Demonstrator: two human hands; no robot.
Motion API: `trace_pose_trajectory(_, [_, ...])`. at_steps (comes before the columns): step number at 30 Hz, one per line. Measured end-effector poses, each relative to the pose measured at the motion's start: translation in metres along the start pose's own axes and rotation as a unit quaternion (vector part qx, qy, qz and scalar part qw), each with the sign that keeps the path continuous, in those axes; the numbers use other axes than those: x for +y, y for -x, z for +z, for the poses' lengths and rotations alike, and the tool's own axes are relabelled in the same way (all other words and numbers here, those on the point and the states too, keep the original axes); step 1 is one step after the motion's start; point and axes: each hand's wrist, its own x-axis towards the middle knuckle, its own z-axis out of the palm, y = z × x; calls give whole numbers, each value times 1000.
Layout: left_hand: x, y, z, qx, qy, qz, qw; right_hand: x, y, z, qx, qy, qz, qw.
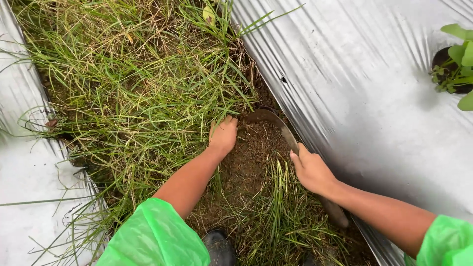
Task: The person uses a curved sickle to cut and remove grass growing along the edge of a white plastic ground cover in a garden. They repeatedly slice the weeds at the base and pull the clumps away by hand, clearing the soil strip between the plastic sheet and the surrounding vegetation.
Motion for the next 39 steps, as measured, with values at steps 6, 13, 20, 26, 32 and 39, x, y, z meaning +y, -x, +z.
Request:
trace_pose_trajectory(6, [1,2,-1,-24,-6,-4,1000,-9,-8,2,-31,22,1,999])
trace_pose_trajectory(13, [-3,-4,12,-36,-3,-19,999,-10,-16,9,-27,70,-21,997])
trace_pose_trajectory(20, [4,0,1,-66,-27,-16,997,14,-32,23,-15,187,-49,981])
trace_pose_trajectory(26, [1,-11,26,-42,-56,-22,997,21,-31,23,-13,196,-79,977])
trace_pose_trajectory(32, [-7,-16,54,0,-73,-8,997,22,-33,23,-4,271,-94,958])
trace_pose_trajectory(39, [-4,-5,34,-18,-14,5,1000,26,-42,28,-10,229,-84,970])
